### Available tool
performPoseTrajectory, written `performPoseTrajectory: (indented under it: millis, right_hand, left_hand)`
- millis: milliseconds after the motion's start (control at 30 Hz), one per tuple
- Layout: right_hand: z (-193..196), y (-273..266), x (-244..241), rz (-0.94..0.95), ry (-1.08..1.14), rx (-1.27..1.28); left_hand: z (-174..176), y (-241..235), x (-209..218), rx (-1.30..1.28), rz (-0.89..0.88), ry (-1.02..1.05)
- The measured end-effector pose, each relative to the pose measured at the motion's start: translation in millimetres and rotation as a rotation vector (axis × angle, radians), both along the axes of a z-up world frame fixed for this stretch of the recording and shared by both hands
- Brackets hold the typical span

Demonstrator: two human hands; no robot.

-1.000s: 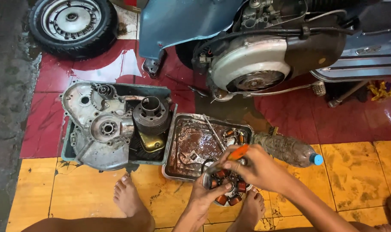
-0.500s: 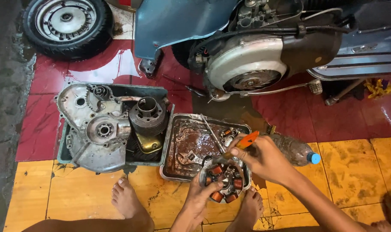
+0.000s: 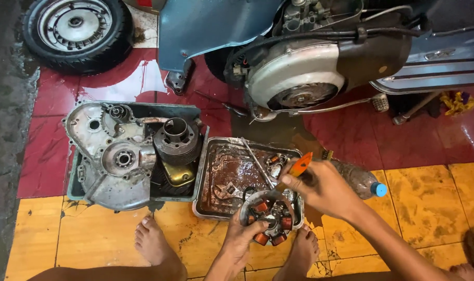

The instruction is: Cleaning a motorcycle stator plate by scrubbing it with a brush and rinsing it with solvent.

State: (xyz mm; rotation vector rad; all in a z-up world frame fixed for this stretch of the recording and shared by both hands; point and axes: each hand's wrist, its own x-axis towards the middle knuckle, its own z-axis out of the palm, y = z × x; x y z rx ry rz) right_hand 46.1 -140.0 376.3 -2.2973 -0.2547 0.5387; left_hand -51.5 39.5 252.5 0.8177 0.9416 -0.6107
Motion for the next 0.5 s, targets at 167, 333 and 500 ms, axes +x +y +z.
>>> performPoseTrajectory:
  millis: [167,333,500]
  right_hand:
    - [-8,-4,-2,-0.025,-0.037,0.01]
    - [8,3,-4,-0.026,-0.158,0.1]
    - [4,-7,-3,-0.013,-0.118,0.012]
  left_hand:
    - [-14,-1,-1,-0.02,0.016,-0.101]
    - [-19,-1,-2,-0.025,-0.029,-0.139]
    - [-30,1,-3,-0.012,0.004,-0.176]
